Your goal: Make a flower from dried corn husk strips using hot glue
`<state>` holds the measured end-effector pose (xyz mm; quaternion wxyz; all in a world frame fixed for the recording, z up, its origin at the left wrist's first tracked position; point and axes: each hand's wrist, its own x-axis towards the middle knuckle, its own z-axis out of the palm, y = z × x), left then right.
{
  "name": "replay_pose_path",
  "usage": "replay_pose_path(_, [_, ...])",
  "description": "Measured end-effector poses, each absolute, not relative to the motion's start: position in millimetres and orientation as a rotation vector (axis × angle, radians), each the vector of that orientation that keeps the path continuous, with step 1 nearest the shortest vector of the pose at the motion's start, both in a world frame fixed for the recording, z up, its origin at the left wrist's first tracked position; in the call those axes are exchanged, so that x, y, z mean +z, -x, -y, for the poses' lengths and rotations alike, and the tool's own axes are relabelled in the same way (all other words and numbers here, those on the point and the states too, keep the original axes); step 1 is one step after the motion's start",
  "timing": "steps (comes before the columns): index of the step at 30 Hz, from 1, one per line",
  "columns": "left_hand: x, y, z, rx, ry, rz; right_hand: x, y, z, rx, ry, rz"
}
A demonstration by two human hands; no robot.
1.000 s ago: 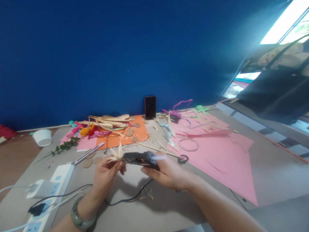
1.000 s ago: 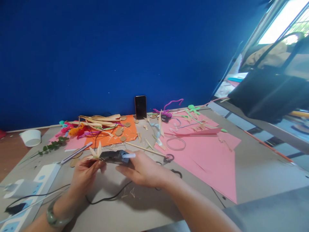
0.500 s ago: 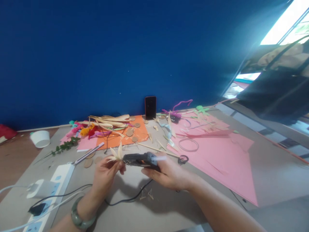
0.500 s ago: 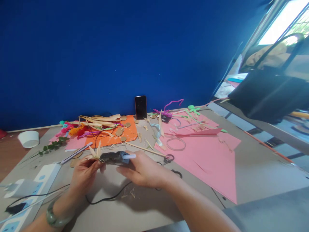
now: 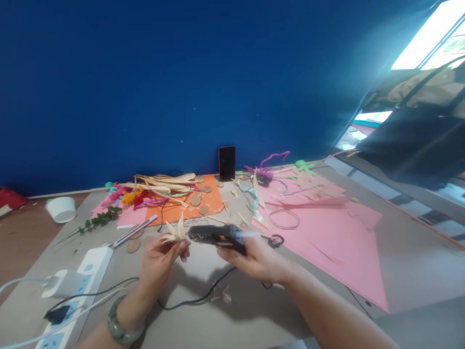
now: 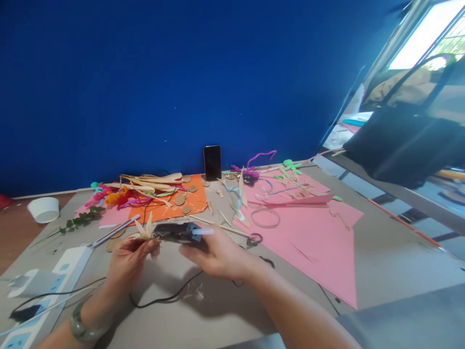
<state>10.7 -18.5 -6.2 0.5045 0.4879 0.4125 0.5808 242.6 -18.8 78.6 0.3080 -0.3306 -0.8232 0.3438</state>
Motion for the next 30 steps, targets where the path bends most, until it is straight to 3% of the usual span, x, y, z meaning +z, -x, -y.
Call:
replay_pose_path(7, [-5.3, -11.7, 18.8, 1.471, -1.242, -1.059, 61.5, -243.5, -0.7, 0.407, 1.43, 2.515])
replay_pose_path(11, [-6.1, -12.2, 22.5, 1.509, -1.373, -1.094, 51.6, -245.8, -7.5, 0.306, 1.535, 2.707])
replay_pose_path(16, [-2.6, -12.9, 28.4, 1.516, -1.729, -1.022, 56.1, -246.5, -1.8, 0.471, 1.203, 2.623])
replay_pose_path(21, [5.6, -16.1, 31.7, 1.404, -1.944, -1.032, 57.4, -229.0, 12.3, 0.918, 0.849, 2.084])
replay_pose_path(25, [4.7, -18.5, 32.1, 1.37, -2.046, -1.035, 52.0, -219.8, 17.1, 1.138, 0.787, 1.876])
replay_pose_path(30, [-0.5, -18.2, 32.0, 1.347, -2.128, -1.052, 47.9, -215.2, 18.4, 1.168, 0.846, 1.815])
